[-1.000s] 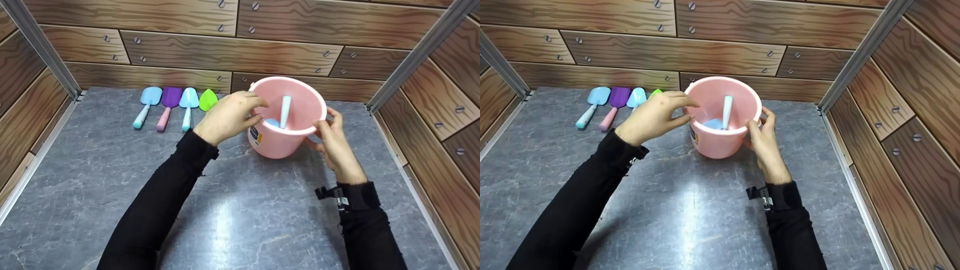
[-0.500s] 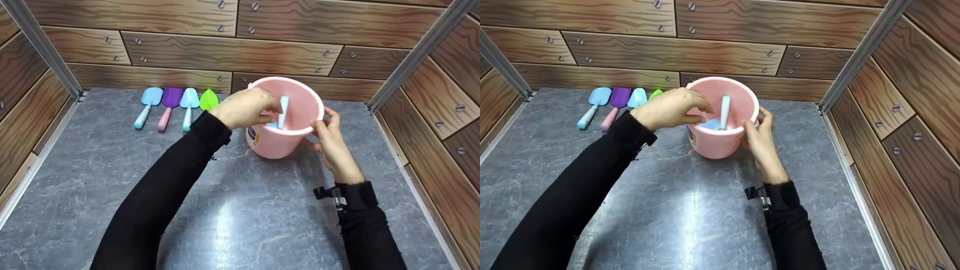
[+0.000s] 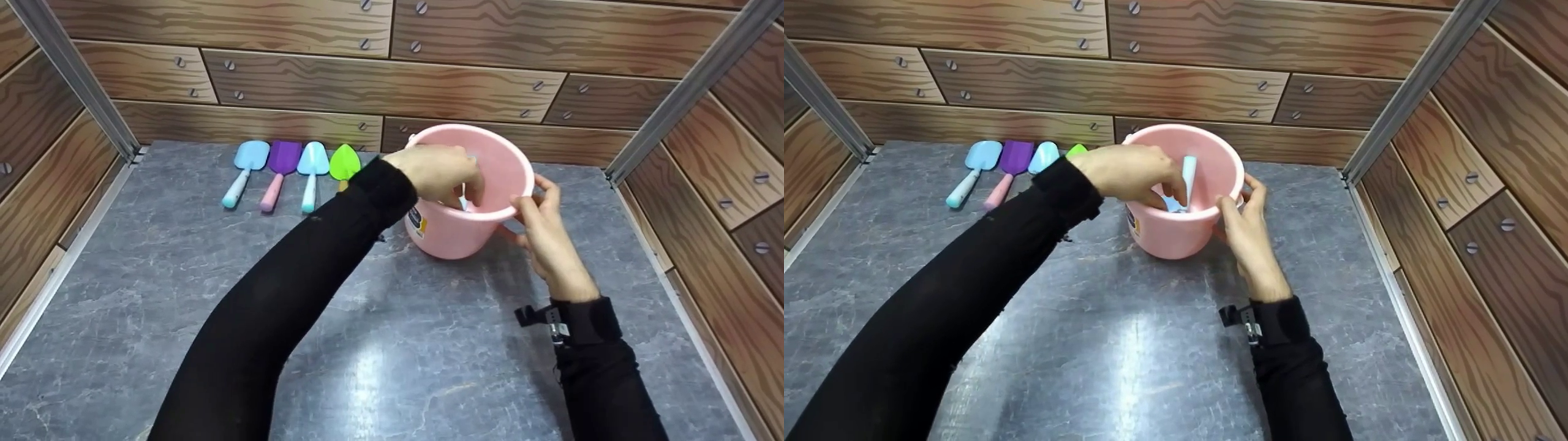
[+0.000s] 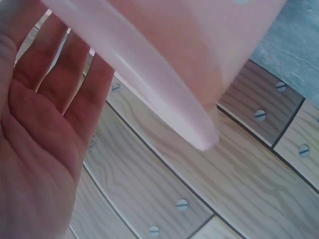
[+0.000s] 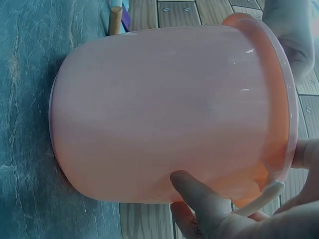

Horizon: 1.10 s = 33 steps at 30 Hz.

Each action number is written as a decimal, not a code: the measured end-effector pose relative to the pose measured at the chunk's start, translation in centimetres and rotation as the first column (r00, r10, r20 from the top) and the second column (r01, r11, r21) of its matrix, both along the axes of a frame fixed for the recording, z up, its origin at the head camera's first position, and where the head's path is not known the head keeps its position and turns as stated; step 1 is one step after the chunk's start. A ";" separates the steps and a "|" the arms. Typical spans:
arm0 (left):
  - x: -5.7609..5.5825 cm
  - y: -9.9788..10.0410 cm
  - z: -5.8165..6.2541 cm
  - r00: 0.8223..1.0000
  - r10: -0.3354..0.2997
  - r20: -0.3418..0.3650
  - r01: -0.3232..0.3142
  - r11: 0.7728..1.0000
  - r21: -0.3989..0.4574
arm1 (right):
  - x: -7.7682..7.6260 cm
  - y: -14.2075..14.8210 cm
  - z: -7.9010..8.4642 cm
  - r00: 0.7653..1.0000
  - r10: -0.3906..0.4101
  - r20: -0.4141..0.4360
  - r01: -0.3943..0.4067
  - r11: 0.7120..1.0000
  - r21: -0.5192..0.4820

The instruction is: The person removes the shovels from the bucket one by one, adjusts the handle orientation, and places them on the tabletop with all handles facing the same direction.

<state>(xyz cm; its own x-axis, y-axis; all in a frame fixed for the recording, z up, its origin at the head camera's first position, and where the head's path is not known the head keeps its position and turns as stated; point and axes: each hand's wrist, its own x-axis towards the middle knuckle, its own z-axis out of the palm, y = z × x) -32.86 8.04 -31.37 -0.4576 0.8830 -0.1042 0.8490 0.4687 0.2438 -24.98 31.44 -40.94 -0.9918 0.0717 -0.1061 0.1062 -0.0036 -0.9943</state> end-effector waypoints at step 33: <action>-0.1 1.7 0.0 0.997 0.011 -0.077 -0.020 0.994 -0.110 | 0.1 0.2 0.0 1.000 -0.007 -0.006 0.007 1.000 0.030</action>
